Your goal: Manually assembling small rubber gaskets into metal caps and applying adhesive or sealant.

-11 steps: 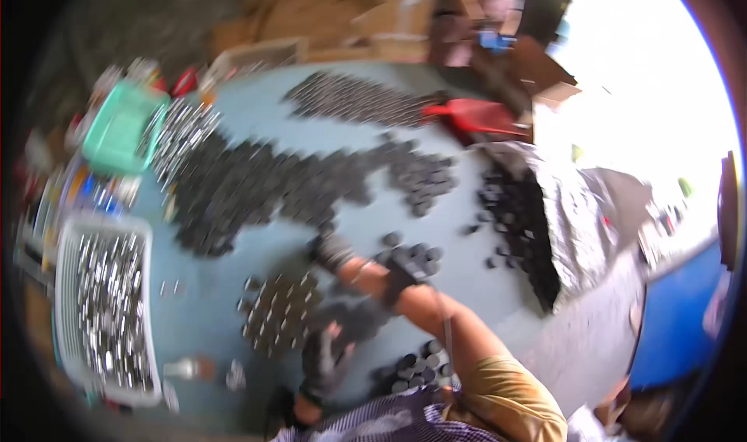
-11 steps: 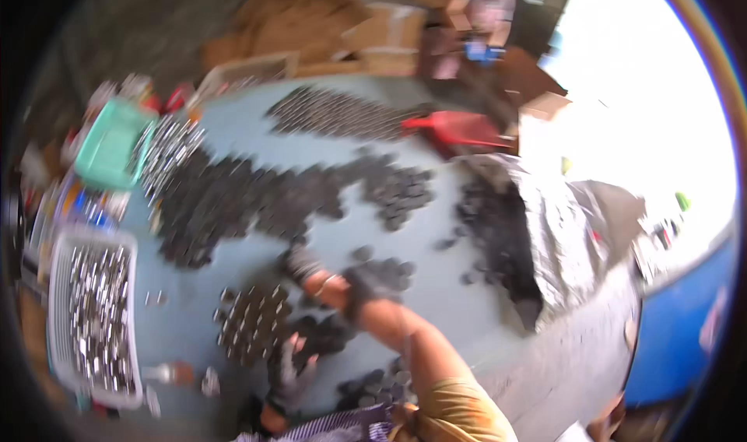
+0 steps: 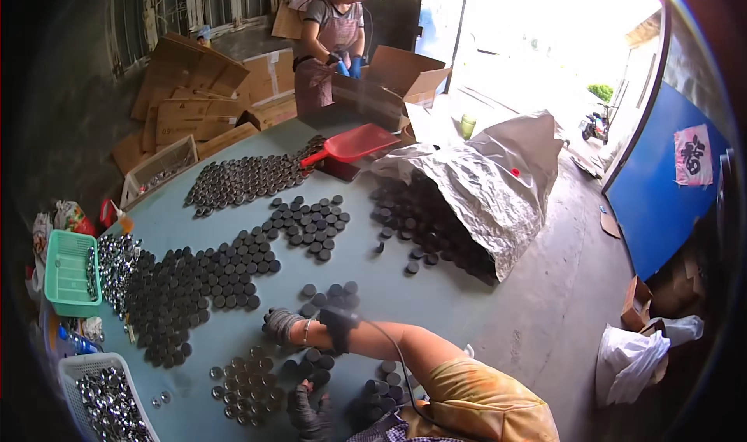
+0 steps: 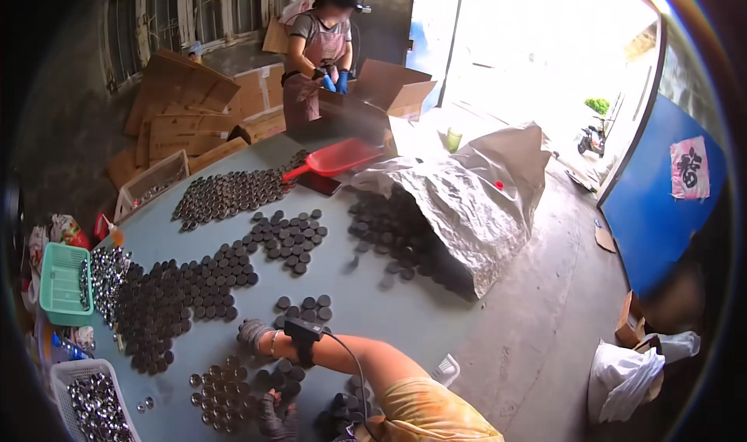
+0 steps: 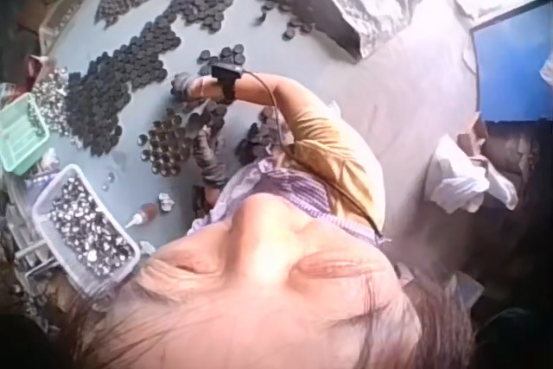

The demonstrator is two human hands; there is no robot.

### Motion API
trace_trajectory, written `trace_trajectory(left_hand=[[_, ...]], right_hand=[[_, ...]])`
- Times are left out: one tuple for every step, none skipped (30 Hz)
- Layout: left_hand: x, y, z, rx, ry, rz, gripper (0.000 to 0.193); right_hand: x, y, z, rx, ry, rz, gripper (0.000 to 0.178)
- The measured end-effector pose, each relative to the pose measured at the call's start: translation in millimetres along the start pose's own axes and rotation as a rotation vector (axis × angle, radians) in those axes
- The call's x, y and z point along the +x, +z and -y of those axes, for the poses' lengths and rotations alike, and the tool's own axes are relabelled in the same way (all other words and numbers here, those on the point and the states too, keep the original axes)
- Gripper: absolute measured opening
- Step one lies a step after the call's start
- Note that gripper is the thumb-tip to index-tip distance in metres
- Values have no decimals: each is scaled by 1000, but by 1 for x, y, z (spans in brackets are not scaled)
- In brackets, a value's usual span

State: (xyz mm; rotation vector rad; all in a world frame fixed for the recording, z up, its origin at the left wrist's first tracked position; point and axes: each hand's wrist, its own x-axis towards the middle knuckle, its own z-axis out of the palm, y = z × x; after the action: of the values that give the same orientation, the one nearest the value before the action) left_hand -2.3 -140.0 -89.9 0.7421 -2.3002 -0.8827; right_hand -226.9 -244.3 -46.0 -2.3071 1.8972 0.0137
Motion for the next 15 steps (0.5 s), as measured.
trace_trajectory(left_hand=[[0, 0, -4, 14, -7, 13, 63], [2, 2, -11, 15, -1, 21, 63], [5, 2, -22, 54, 70, -84, 59], [8, 2, -32, 101, 129, -192, 57], [15, -4, -39, 89, 161, -199, 62], [21, -6, -47, 117, 172, -188, 67], [26, -6, -54, 105, 146, -207, 66], [33, -1, -59, 132, 146, -207, 71], [35, 0, -53, 180, 126, -192, 77], [33, 1, -45, 215, 96, -203, 80], [32, 1, -45, 268, 84, -206, 83], [32, 1, -43, 283, 58, -184, 87], [31, 3, -41, 303, 36, -171, 90], [31, 5, -40, 321, 20, -158, 93], [35, 7, -42, 329, 4, -153, 93]], right_hand=[[-7, -7, -2, -2, -14, 71, 33], [-17, -5, -11, 2, -6, 67, 33], [-32, 6, -19, 110, 43, -115, 39], [-48, 20, -23, 226, 84, -292, 46], [-80, -5, -15, 429, 258, -336, 55], [-102, -16, -21, 450, 265, -351, 61], [-129, -25, -22, 430, 267, -459, 56], [-154, -7, -37, 466, 233, -727, 59], [-170, -1, -36, 428, 365, -702, 59], [-185, -6, -28, 480, 417, -711, 61], [-206, 3, -29, 504, 414, -730, 67], [-220, 15, -29, 465, 456, -720, 70], [-232, 26, -29, 441, 467, -694, 73], [-239, 38, -29, 402, 446, -700, 80], [-247, 51, -28, 364, 452, -648, 85]])
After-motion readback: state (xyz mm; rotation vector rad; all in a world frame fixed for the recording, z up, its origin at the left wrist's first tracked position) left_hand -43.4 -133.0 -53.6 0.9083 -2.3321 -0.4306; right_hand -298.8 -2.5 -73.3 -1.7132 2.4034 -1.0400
